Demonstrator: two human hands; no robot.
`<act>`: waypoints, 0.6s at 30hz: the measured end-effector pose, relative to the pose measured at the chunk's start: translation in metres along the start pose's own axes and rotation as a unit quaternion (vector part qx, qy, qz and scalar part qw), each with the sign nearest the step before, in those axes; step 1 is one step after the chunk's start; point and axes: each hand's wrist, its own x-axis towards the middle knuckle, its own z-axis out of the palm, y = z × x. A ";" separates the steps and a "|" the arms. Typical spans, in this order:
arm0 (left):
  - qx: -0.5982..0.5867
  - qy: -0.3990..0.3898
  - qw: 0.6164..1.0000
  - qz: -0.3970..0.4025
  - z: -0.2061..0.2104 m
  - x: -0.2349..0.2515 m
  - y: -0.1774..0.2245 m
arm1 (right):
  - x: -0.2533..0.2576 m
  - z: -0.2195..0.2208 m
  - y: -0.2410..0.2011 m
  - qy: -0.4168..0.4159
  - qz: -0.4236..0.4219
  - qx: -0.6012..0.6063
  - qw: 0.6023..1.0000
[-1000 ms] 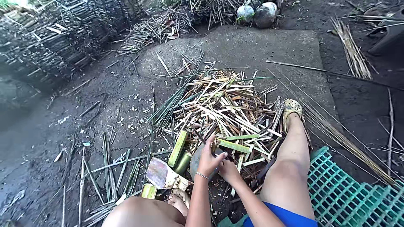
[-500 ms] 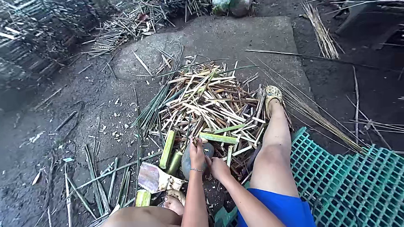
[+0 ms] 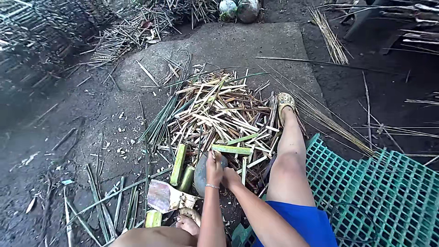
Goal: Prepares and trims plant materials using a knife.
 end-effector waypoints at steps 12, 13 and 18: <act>-0.125 0.109 0.985 -0.049 -0.017 0.025 0.005 | 0.014 0.012 0.011 -0.001 -0.004 0.015 1.000; -0.138 0.156 0.977 -0.036 -0.019 0.042 0.026 | 0.015 0.013 0.012 -0.006 -0.005 0.020 1.000; -0.297 0.151 0.923 -0.194 -0.029 0.169 0.126 | 0.007 0.019 0.008 -0.010 -0.008 -0.002 1.000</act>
